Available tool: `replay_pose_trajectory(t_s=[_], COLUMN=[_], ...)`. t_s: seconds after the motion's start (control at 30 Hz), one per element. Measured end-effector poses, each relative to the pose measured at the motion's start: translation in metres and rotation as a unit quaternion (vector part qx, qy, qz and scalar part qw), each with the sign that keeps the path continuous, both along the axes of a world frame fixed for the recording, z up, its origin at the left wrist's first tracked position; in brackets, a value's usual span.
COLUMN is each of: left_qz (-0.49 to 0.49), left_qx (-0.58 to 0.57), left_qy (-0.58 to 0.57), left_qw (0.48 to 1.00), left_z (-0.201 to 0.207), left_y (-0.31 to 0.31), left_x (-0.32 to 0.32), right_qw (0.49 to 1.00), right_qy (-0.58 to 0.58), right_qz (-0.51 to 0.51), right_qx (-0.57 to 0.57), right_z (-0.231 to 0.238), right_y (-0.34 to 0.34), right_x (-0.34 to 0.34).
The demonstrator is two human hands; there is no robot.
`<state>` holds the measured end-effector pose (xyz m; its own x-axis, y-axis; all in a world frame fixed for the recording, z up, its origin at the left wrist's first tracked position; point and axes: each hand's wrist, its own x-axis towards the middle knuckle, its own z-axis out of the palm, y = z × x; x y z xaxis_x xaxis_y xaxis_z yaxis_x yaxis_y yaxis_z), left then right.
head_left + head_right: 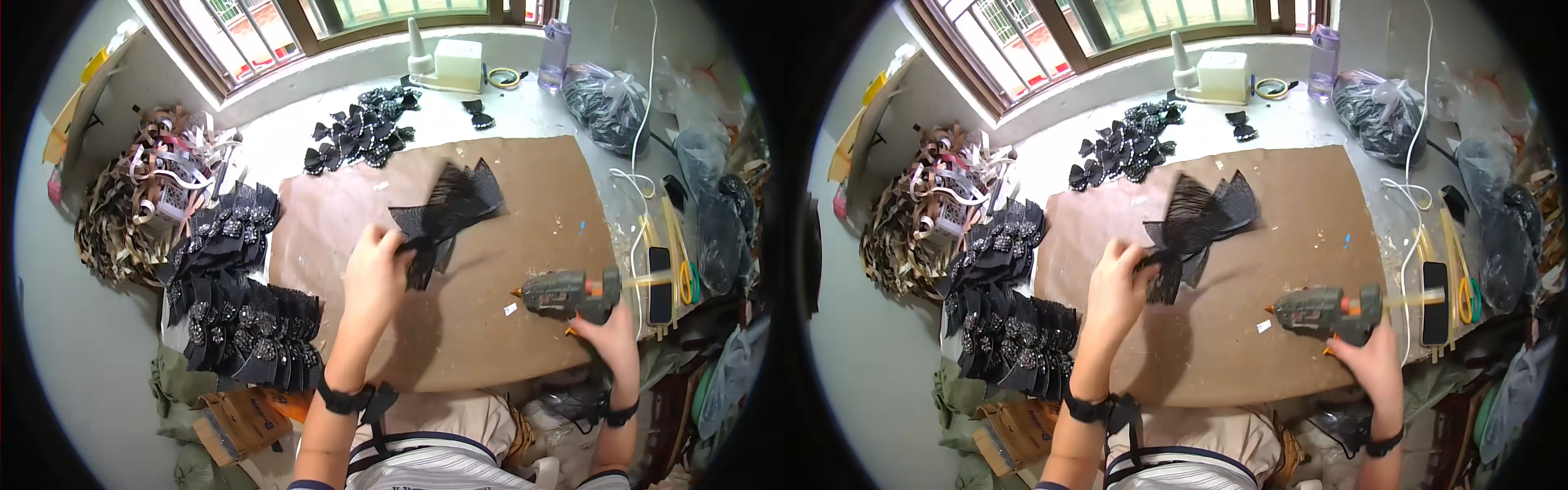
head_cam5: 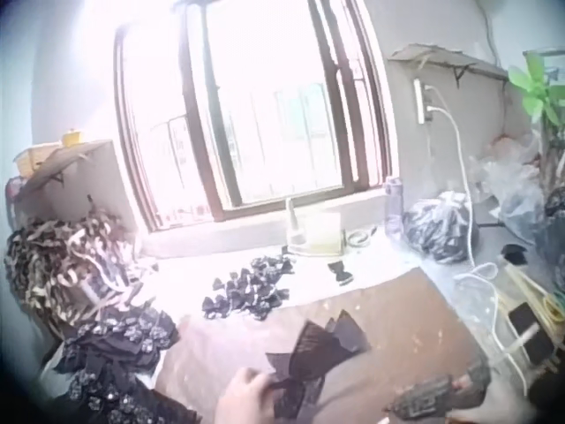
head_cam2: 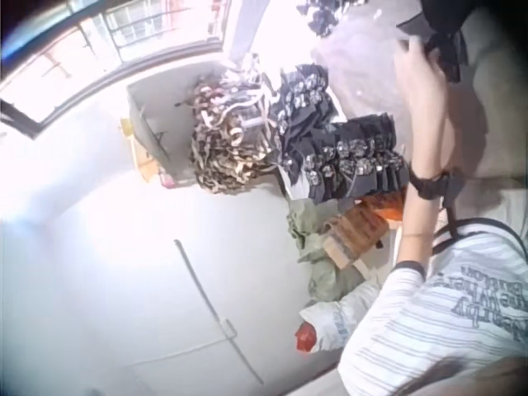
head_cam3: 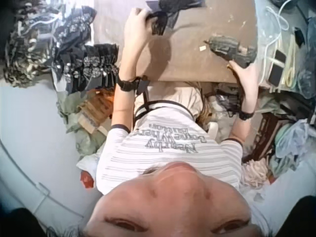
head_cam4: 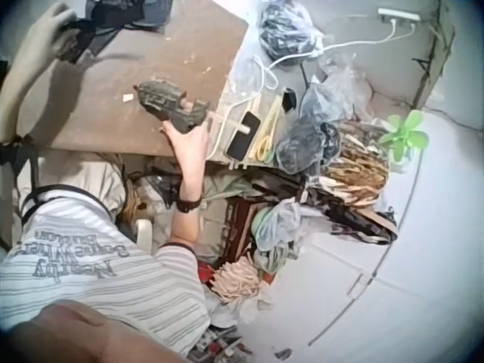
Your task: The person assembles decorative black lace bows by hand. They use a hot glue gun to attach sequined fabric pieces to the center of the lace bows, then place the finished items on a table.
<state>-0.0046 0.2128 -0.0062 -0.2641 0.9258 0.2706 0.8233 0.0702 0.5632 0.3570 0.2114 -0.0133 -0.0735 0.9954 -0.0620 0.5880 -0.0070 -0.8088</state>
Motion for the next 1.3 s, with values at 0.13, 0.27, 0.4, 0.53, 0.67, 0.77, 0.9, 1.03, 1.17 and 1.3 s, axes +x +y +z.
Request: replay_pose_trajectory(t_s=[0.13, 0.27, 0.4, 0.53, 0.67, 0.77, 0.9, 1.03, 1.17, 1.3], left_qz=[-0.096, -0.037, -0.043, -0.091, -0.188, -0.142, -0.14, -0.062, -0.009, -0.059], left_qx=[0.059, -0.007, 0.071, 0.026, -0.174, -0.254, -0.153, -0.028, -0.113, -0.092], left_qy=[0.138, 0.153, 0.087, -0.093, -0.263, -0.201, -0.252, -0.611, -0.453, -0.012], left_qw=[0.984, 0.987, 0.993, 0.991, 0.93, 0.935, 0.945, 0.788, 0.884, 0.994], left_z=[-0.026, -0.055, -0.042, 0.013, 0.003, -0.024, -0.046, -0.037, -0.037, -0.037], left_y=[0.061, 0.072, 0.062, 0.018, -0.051, -0.08, -0.078, -0.081, -0.106, -0.122], left_x=[-0.005, 0.009, 0.011, 0.016, 0.002, 0.007, -0.012, -0.03, -0.031, 0.012], right_qw=[0.989, 0.983, 0.979, 0.986, 0.954, 0.918, 0.9, 0.846, 0.843, 0.851], right_qy=[0.011, 0.084, 0.11, 0.094, 0.25, 0.356, 0.406, 0.483, 0.483, 0.472], right_qz=[0.043, 0.068, 0.113, 0.112, -0.019, -0.092, -0.033, -0.023, -0.026, -0.028], right_qx=[-0.144, -0.148, -0.126, -0.079, -0.162, -0.146, -0.157, -0.226, -0.238, -0.229], right_z=[0.018, -0.01, -0.018, -0.027, -0.006, 0.013, 0.014, 0.007, -0.007, -0.015], right_y=[-0.024, -0.04, -0.056, -0.063, -0.072, -0.078, -0.087, -0.092, -0.093, -0.092], right_x=[-0.017, -0.012, -0.024, -0.025, -0.015, -0.01, -0.017, -0.06, -0.088, -0.097])
